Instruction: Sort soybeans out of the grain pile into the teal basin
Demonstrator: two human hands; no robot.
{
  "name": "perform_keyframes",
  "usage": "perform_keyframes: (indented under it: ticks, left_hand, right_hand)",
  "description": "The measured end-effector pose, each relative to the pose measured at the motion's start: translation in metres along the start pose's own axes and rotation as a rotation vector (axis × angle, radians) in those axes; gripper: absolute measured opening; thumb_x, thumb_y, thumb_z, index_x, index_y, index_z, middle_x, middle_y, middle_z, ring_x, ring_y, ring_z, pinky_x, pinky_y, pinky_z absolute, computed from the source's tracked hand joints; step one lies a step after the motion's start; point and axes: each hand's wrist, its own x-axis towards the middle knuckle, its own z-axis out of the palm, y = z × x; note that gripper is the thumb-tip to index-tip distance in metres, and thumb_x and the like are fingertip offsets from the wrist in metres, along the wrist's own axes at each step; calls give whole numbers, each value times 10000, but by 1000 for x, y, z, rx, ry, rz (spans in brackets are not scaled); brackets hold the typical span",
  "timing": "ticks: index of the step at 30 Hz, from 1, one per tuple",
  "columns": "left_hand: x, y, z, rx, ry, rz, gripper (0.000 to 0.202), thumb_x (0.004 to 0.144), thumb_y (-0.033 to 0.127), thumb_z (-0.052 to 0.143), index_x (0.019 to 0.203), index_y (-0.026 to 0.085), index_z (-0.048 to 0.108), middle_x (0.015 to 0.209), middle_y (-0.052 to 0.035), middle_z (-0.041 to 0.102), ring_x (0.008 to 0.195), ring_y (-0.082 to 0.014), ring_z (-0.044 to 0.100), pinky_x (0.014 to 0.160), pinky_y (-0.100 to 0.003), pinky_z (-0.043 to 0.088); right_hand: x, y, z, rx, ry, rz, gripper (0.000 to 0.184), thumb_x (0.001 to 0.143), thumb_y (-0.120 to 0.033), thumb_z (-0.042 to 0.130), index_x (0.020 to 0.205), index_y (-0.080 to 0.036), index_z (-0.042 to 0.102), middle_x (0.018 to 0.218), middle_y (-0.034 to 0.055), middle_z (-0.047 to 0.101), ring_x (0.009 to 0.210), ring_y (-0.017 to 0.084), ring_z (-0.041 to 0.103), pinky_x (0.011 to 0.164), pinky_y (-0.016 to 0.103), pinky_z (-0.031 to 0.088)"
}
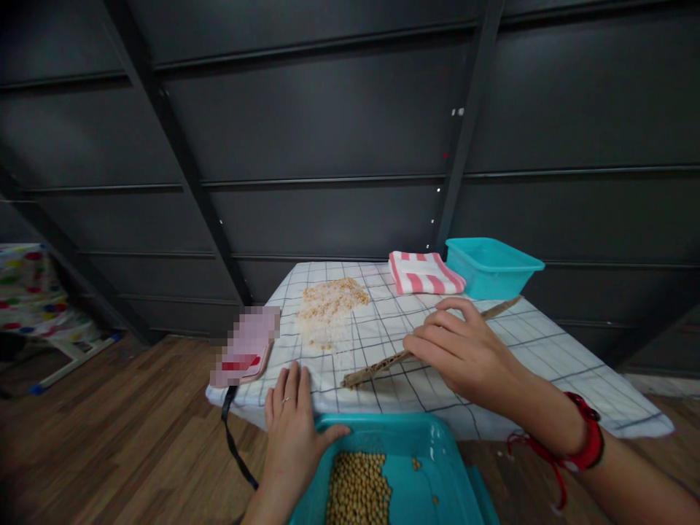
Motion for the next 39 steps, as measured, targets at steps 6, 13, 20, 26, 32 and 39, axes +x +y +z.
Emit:
perform_keyframes:
  ticks: [6, 13, 20, 26, 32, 39]
  left_hand:
    - [-1, -3, 2, 18, 3, 25, 962, 528, 573, 602, 1257, 55, 248, 1318, -228, 299, 1213, -376, 235, 931, -567, 277]
    - [-1, -1, 1, 8, 15, 16, 962, 521, 587, 600, 1260, 79, 249, 1317, -217, 308, 1211, -367, 245, 938, -561, 261]
    - [-1, -1, 1, 3, 2, 13, 973, 515, 584, 609, 1260, 74, 247, 1319, -220, 302, 1214, -371, 234, 941, -561, 259]
    - [-1, -3, 3, 2, 13, 18, 977, 517, 591, 602, 1263, 72, 243, 1321, -221, 298, 1213, -373, 238, 939, -564, 266]
    - [0, -1, 0, 14, 11, 26, 968, 525, 581, 605, 1253, 48, 255, 1313, -229, 307, 1207, -378, 245, 933, -555, 283]
    - [-1, -3, 2, 25, 27, 38, 969, 523, 590, 598, 1254, 55, 255, 1311, -232, 309, 1205, -377, 249, 929, -566, 277]
  right_hand:
    - [-1, 1, 0, 12, 0, -29, 144, 827, -102, 378, 820, -181, 498, 669, -9, 594, 651, 123, 470, 736, 341, 350]
    - [-2, 4, -4, 31, 16, -4, 161, 823, -78, 385, 826, -204, 485, 678, -17, 588, 656, 120, 466, 742, 343, 355]
    - [-8, 8, -9, 84, -18, 3, 214, 800, -20, 372, 831, -200, 483, 678, -8, 578, 669, 124, 465, 730, 340, 355]
    - [-8, 10, -8, 65, -37, 4, 172, 817, -50, 380, 822, -190, 480, 673, 2, 567, 673, 130, 452, 727, 345, 351]
    - [-3, 7, -8, 66, -35, -22, 139, 826, -75, 389, 839, -185, 473, 683, 5, 578, 677, 133, 449, 724, 353, 353]
    - [-7, 9, -6, 42, -30, -25, 166, 818, -53, 383, 842, -188, 476, 689, 3, 576, 682, 133, 443, 728, 357, 348]
